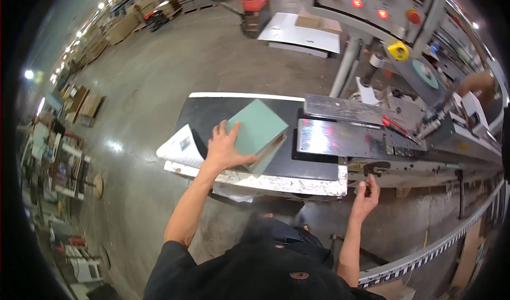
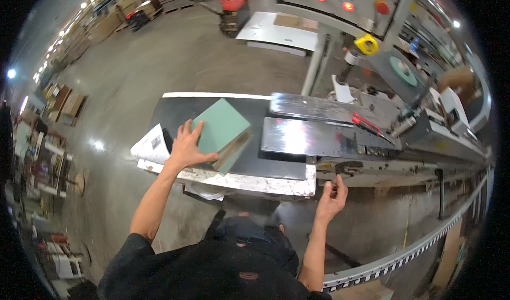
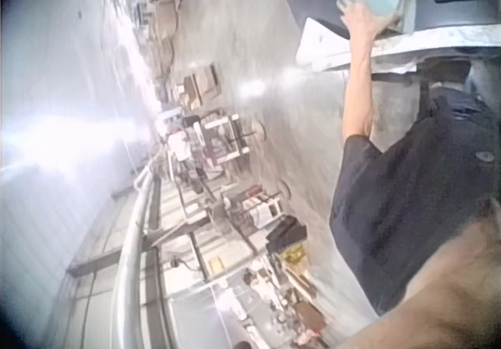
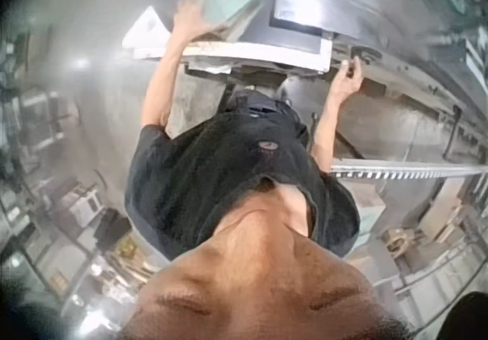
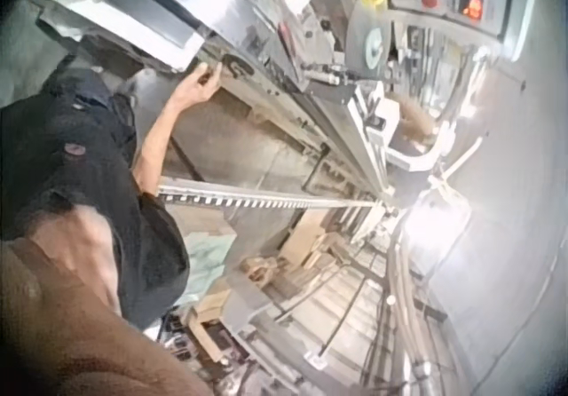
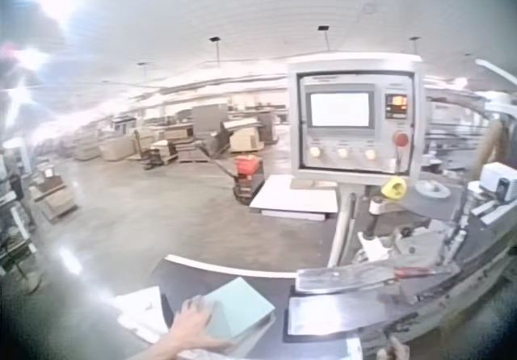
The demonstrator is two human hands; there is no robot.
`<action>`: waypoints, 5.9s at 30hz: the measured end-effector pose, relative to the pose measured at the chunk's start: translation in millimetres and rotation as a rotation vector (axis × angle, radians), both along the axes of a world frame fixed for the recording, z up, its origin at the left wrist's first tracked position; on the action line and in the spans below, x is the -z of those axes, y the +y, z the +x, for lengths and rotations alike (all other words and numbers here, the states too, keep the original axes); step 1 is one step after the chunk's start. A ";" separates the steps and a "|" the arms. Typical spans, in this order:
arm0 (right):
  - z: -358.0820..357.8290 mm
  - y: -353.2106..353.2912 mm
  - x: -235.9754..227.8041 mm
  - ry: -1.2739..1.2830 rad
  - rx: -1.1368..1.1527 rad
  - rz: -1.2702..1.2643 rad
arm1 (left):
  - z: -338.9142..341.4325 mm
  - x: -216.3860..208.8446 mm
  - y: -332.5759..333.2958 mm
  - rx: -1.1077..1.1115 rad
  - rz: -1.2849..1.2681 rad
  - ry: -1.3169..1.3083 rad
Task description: The person repeatedly places light green rectangular wood panels onto a conveyor belt feeding a sanding machine, then retrieves them after processing. The person stacks the finished panels on a nearby table and occasionally picks up new panels from a stack on the floor.
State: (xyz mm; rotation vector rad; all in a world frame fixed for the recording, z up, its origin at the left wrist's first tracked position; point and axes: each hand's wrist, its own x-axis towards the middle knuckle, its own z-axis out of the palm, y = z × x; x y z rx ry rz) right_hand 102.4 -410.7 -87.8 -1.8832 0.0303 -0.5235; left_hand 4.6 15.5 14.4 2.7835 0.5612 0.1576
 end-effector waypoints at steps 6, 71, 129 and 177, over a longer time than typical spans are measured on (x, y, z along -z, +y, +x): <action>-15.6 5.1 -15.6 -0.016 -0.025 -0.051 | -3.4 -49.0 -24.3 0.214 0.055 -0.261; 37.5 87.0 17.4 0.159 0.085 -0.358 | 149.7 108.3 -159.7 0.701 -0.081 -0.320; 82.6 -84.5 11.4 0.021 0.188 0.044 | 43.9 -10.5 -20.1 0.126 0.168 -0.121; 26.8 100.3 39.3 0.169 -0.069 0.020 | 186.1 66.8 -165.0 0.710 -0.095 -0.142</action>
